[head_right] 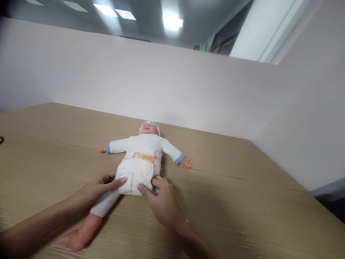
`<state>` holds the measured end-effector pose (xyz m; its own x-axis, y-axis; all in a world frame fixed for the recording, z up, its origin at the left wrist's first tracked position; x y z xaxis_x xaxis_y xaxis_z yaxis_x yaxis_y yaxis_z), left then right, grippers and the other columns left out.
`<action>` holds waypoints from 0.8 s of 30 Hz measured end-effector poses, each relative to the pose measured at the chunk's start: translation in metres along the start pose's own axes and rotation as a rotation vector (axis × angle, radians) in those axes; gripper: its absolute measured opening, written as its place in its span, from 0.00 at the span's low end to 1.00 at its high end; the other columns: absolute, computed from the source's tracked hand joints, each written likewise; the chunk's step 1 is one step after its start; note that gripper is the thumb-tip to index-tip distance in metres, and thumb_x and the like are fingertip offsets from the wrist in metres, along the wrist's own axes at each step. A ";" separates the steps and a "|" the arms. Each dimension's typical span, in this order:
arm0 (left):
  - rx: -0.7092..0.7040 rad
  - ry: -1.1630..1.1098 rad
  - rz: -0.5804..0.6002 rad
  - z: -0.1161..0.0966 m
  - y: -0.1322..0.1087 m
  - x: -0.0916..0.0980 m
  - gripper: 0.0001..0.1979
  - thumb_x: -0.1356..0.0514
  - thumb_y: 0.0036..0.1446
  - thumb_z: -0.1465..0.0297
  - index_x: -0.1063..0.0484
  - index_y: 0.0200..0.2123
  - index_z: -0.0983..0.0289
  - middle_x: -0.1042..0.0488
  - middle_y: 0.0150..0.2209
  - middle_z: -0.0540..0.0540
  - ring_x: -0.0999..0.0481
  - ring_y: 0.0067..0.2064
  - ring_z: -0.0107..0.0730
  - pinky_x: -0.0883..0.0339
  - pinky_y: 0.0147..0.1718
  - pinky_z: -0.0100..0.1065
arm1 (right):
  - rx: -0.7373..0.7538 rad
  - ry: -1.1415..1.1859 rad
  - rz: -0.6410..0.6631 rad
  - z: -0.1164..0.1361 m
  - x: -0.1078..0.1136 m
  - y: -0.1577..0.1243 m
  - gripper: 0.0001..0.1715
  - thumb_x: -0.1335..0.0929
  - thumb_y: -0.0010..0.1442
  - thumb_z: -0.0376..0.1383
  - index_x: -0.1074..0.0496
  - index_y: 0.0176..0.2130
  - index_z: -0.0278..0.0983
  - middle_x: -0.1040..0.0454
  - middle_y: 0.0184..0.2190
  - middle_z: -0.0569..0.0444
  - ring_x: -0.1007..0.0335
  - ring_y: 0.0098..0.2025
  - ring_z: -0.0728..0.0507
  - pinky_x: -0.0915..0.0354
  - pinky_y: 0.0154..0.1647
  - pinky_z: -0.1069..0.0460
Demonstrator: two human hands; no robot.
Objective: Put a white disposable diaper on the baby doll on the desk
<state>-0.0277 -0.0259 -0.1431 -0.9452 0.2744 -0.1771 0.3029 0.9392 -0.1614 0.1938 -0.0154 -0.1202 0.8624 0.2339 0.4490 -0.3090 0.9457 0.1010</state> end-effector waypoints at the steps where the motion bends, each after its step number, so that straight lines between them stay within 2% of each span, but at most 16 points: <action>1: 0.004 -0.036 0.002 0.001 0.000 0.000 0.28 0.30 0.65 0.51 0.19 0.61 0.62 0.16 0.58 0.61 0.17 0.54 0.49 0.28 0.54 0.38 | -0.002 0.048 0.015 -0.002 0.000 0.000 0.16 0.27 0.68 0.50 0.14 0.44 0.44 0.17 0.49 0.52 0.22 0.54 0.37 0.30 0.58 0.46; 4: 0.028 -0.134 -0.020 0.004 0.002 -0.001 0.28 0.32 0.67 0.50 0.19 0.61 0.63 0.16 0.58 0.63 0.16 0.52 0.48 0.26 0.54 0.39 | -0.027 0.144 0.037 -0.006 -0.001 0.002 0.20 0.26 0.67 0.51 0.15 0.51 0.44 0.17 0.55 0.52 0.22 0.56 0.36 0.30 0.59 0.45; 8: 0.021 -0.156 -0.054 0.005 0.002 -0.001 0.30 0.33 0.67 0.49 0.19 0.61 0.64 0.16 0.58 0.63 0.16 0.53 0.52 0.25 0.54 0.42 | -0.045 0.096 0.029 -0.002 0.002 0.001 0.21 0.27 0.68 0.51 0.16 0.53 0.43 0.16 0.49 0.52 0.22 0.52 0.37 0.30 0.55 0.45; 11: -0.062 0.035 -0.051 0.001 0.000 -0.001 0.30 0.32 0.65 0.49 0.20 0.62 0.62 0.18 0.61 0.61 0.19 0.59 0.55 0.27 0.58 0.43 | -0.021 -0.203 -0.004 0.007 0.006 -0.004 0.14 0.26 0.66 0.49 0.16 0.44 0.43 0.17 0.45 0.53 0.25 0.51 0.37 0.34 0.55 0.44; 13: -0.115 0.285 -0.099 -0.001 -0.002 0.001 0.32 0.27 0.59 0.50 0.20 0.61 0.61 0.18 0.60 0.61 0.21 0.60 0.58 0.29 0.60 0.46 | -0.001 -0.412 -0.018 0.013 0.007 -0.007 0.14 0.22 0.62 0.49 0.17 0.41 0.43 0.18 0.45 0.52 0.28 0.51 0.35 0.38 0.55 0.43; 15: -0.155 0.522 -0.175 -0.001 -0.004 0.002 0.35 0.23 0.51 0.51 0.18 0.58 0.61 0.16 0.57 0.61 0.22 0.59 0.62 0.31 0.61 0.50 | 0.020 -0.505 -0.017 0.015 0.006 -0.009 0.16 0.20 0.60 0.50 0.17 0.41 0.43 0.18 0.46 0.52 0.29 0.51 0.35 0.41 0.54 0.42; 17: -0.192 0.684 -0.235 0.000 -0.003 0.002 0.33 0.21 0.47 0.52 0.16 0.55 0.60 0.15 0.54 0.61 0.22 0.57 0.65 0.33 0.62 0.54 | 0.028 -0.514 -0.006 0.015 0.004 -0.009 0.15 0.20 0.61 0.49 0.17 0.41 0.44 0.18 0.47 0.52 0.30 0.52 0.35 0.43 0.54 0.42; 19: -0.219 0.762 -0.241 0.000 0.000 0.001 0.28 0.22 0.47 0.54 0.15 0.51 0.59 0.15 0.53 0.60 0.23 0.57 0.65 0.35 0.62 0.55 | 0.022 -0.491 0.011 0.013 0.004 -0.007 0.12 0.21 0.64 0.48 0.16 0.41 0.44 0.18 0.47 0.53 0.30 0.52 0.36 0.43 0.54 0.42; 24: -0.200 0.686 -0.128 -0.004 0.011 0.005 0.21 0.23 0.51 0.57 0.14 0.47 0.59 0.15 0.53 0.58 0.20 0.55 0.60 0.31 0.57 0.47 | 0.023 -0.322 0.075 0.010 0.012 0.000 0.10 0.21 0.63 0.47 0.14 0.41 0.45 0.18 0.47 0.54 0.29 0.52 0.36 0.40 0.55 0.43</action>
<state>-0.0297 -0.0129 -0.1419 -0.8553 0.1658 0.4909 0.2186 0.9744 0.0517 0.2001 -0.0150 -0.1063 0.6669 0.2152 0.7134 -0.3787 0.9224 0.0757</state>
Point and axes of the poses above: each hand's wrist, its own y-axis towards the middle knuckle, its own x-axis out of the back of the hand, z = x × y, the point moved 4 cm from there along y, towards the middle knuckle
